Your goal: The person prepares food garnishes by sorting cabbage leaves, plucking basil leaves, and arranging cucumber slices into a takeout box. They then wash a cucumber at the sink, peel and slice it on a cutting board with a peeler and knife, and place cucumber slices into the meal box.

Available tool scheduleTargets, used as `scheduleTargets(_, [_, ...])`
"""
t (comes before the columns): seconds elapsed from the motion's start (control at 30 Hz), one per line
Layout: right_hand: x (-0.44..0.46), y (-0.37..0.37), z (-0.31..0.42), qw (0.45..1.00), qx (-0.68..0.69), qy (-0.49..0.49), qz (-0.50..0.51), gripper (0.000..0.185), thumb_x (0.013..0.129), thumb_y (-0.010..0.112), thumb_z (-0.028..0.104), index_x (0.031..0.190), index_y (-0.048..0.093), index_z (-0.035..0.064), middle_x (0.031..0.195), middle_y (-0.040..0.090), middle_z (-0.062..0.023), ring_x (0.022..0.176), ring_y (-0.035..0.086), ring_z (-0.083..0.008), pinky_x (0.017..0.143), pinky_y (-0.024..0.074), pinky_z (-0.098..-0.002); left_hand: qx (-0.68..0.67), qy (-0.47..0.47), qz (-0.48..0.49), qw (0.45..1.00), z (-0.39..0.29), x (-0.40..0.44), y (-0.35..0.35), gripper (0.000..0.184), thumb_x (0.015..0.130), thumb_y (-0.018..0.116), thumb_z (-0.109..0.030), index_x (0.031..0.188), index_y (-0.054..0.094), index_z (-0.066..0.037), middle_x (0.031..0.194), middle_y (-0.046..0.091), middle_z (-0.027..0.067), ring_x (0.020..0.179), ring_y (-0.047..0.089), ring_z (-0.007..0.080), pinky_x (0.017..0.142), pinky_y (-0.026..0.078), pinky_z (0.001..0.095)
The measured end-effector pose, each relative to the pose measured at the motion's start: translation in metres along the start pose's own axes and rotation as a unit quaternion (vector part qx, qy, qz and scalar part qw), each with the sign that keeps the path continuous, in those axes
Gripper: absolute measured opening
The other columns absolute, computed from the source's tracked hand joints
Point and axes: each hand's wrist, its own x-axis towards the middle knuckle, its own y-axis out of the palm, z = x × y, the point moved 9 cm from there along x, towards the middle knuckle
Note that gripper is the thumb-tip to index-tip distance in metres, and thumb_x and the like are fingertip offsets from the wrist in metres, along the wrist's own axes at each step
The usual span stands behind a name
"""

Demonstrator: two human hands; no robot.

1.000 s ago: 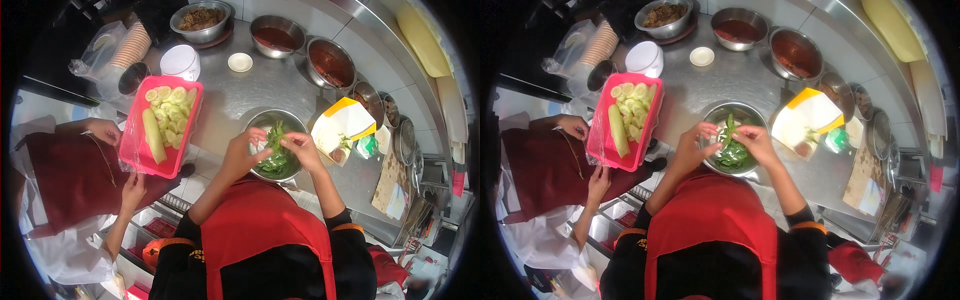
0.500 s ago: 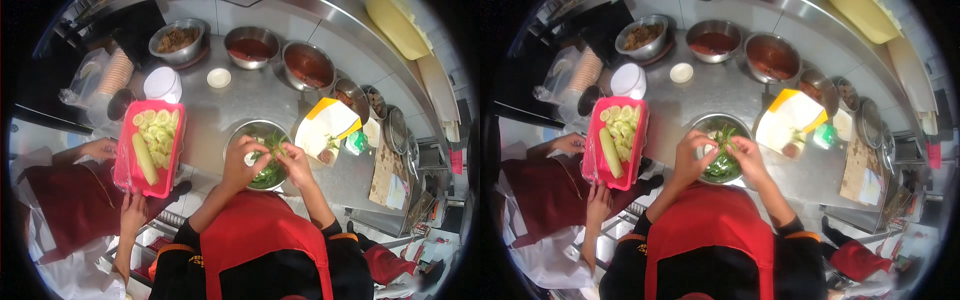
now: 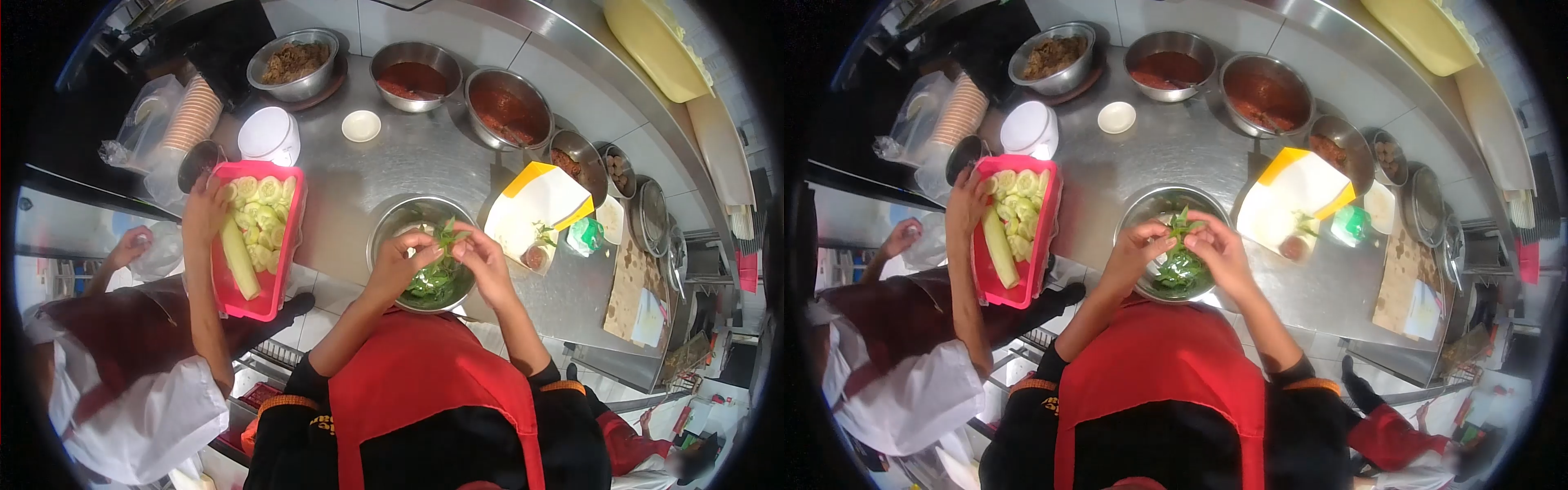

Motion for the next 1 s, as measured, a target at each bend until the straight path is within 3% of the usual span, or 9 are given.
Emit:
scheduleTargets(0.13, [0.008, -0.001, 0.007, 0.993, -0.104, -0.006, 0.057, 0.009, 0.08, 0.06, 0.005, 0.087, 0.061, -0.0003, 0.08, 0.057, -0.0008, 0.072, 0.05, -0.0059, 0.066, 0.04, -0.0194, -0.087, -0.084, 0.042, 0.992, 0.011, -0.001, 0.006, 0.007, 0.079, 0.062, -0.012, 0.081, 0.062, -0.005, 0.081, 0.059, -0.001, 0.081, 0.05, 0.0074, 0.077, 0.037, 0.0242])
scheduleTargets(0.23, [0.012, -0.005, 0.023, 0.987, -0.125, -0.097, 0.032, 0.006, 0.079, 0.061, 0.006, 0.081, 0.062, 0.0007, 0.073, 0.057, -0.0002, 0.067, 0.049, -0.0063, 0.063, 0.0388, -0.02, -0.124, -0.091, 0.036, 0.987, 0.012, -0.002, 0.004, 0.008, 0.079, 0.062, -0.014, 0.082, 0.062, -0.006, 0.081, 0.059, -0.0016, 0.081, 0.05, 0.0072, 0.078, 0.036, 0.0243])
scheduleTargets(0.47, [0.012, 0.006, 0.013, 0.98, -0.16, -0.103, 0.055, 0.005, 0.08, 0.06, 0.006, 0.079, 0.061, 0.0014, 0.07, 0.056, -0.0001, 0.065, 0.047, -0.0062, 0.061, 0.0379, -0.0202, -0.09, -0.055, 0.062, 0.992, 0.012, 0.001, 0.002, 0.01, 0.08, 0.06, -0.014, 0.085, 0.063, -0.006, 0.081, 0.06, -0.0026, 0.081, 0.051, 0.0067, 0.077, 0.037, 0.024])
scheduleTargets(0.57, [0.009, -0.012, 0.012, 0.984, -0.121, -0.115, -0.061, 0.006, 0.08, 0.057, 0.006, 0.08, 0.061, 0.0014, 0.068, 0.055, 0.0005, 0.063, 0.047, -0.0062, 0.06, 0.0383, -0.02, -0.139, -0.08, 0.034, 0.986, 0.019, 0.0, -0.002, 0.01, 0.08, 0.061, -0.015, 0.082, 0.062, -0.005, 0.08, 0.059, -0.0011, 0.078, 0.052, 0.0077, 0.074, 0.039, 0.0223])
scheduleTargets(0.63, [0.006, -0.039, 0.026, 0.945, -0.142, -0.23, -0.184, 0.006, 0.079, 0.055, 0.004, 0.083, 0.059, 0.0001, 0.071, 0.059, -0.0032, 0.064, 0.05, -0.0071, 0.06, 0.04, -0.0204, -0.354, -0.121, 0.089, 0.923, 0.025, -0.002, 0.008, 0.008, 0.083, 0.058, -0.015, 0.085, 0.06, -0.008, 0.085, 0.058, -0.0013, 0.081, 0.052, 0.0097, 0.073, 0.039, 0.0239])
scheduleTargets(0.73, [0.017, -0.037, 0.02, 0.917, -0.36, -0.142, -0.1, 0.008, 0.08, 0.053, 0.002, 0.087, 0.056, -0.0008, 0.085, 0.06, -0.0061, 0.075, 0.054, -0.0077, 0.065, 0.0421, -0.0218, -0.432, -0.128, 0.159, 0.879, 0.01, -0.009, 0.017, 0.007, 0.086, 0.053, -0.014, 0.089, 0.057, -0.01, 0.089, 0.056, -0.0012, 0.082, 0.052, 0.0121, 0.072, 0.039, 0.0256])
scheduleTargets(0.77, [0.019, -0.039, 0.005, 0.911, -0.403, -0.03, -0.08, 0.018, 0.075, 0.058, 0.003, 0.092, 0.057, -0.002, 0.092, 0.062, -0.0111, 0.08, 0.058, -0.0108, 0.069, 0.0452, -0.025, -0.431, -0.127, 0.16, 0.879, 0.01, -0.009, 0.017, 0.007, 0.086, 0.053, -0.014, 0.089, 0.057, -0.01, 0.089, 0.056, -0.0012, 0.082, 0.052, 0.0121, 0.072, 0.039, 0.0256])
scheduleTargets(0.87, [0.008, -0.034, 0.01, 0.884, -0.435, -0.153, -0.075, 0.026, 0.072, 0.062, 0.003, 0.098, 0.058, -0.0009, 0.089, 0.062, -0.0133, 0.079, 0.061, -0.0153, 0.073, 0.0464, -0.0262, -0.429, -0.119, 0.186, 0.876, 0.007, -0.008, 0.019, 0.008, 0.087, 0.05, -0.013, 0.092, 0.056, -0.011, 0.089, 0.055, -0.0008, 0.086, 0.05, 0.014, 0.071, 0.038, 0.0269])
scheduleTargets(1.0, [0.005, -0.038, 0.016, 0.961, -0.258, -0.091, -0.035, 0.025, 0.077, 0.058, 0.001, 0.102, 0.056, -0.0022, 0.095, 0.062, -0.0104, 0.085, 0.058, -0.013, 0.078, 0.0452, -0.0266, -0.473, -0.123, 0.224, 0.843, 0.012, -0.008, 0.025, 0.01, 0.086, 0.051, -0.014, 0.095, 0.054, -0.009, 0.092, 0.053, 0.0012, 0.089, 0.047, 0.0166, 0.072, 0.038, 0.0275])
